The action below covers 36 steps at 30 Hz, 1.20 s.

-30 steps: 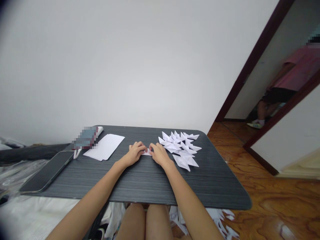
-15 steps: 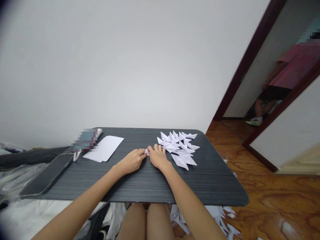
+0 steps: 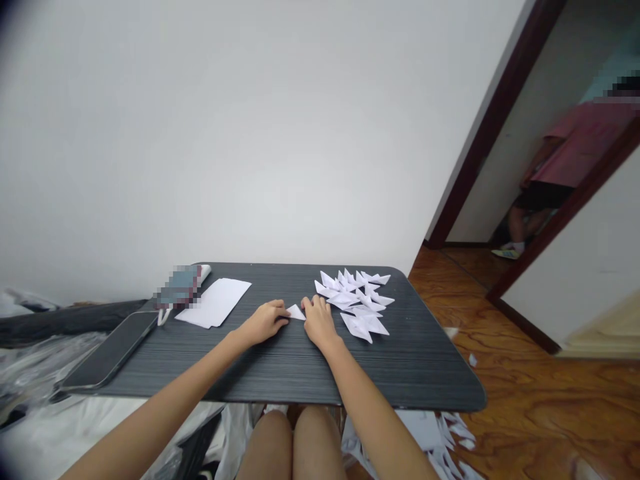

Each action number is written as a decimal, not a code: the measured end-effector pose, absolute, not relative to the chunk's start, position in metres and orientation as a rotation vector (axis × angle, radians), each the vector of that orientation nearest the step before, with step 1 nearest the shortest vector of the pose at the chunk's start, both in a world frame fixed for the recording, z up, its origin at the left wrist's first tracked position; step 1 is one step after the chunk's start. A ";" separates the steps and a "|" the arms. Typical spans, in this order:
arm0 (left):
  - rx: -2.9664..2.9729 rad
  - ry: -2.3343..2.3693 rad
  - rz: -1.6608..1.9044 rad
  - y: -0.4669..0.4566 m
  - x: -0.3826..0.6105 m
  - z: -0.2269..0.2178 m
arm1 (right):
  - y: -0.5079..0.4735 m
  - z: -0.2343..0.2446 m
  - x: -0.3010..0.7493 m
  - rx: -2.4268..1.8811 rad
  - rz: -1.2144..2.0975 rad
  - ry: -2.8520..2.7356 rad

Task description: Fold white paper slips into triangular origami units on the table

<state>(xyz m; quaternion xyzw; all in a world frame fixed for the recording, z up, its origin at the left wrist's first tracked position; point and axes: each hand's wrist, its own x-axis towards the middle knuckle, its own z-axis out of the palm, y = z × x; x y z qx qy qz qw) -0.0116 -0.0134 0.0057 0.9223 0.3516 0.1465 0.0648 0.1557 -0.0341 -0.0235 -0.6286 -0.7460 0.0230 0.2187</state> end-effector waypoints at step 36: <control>1.622 0.938 1.195 0.032 0.020 0.000 | 0.016 -0.010 0.163 -0.944 1.006 -1.375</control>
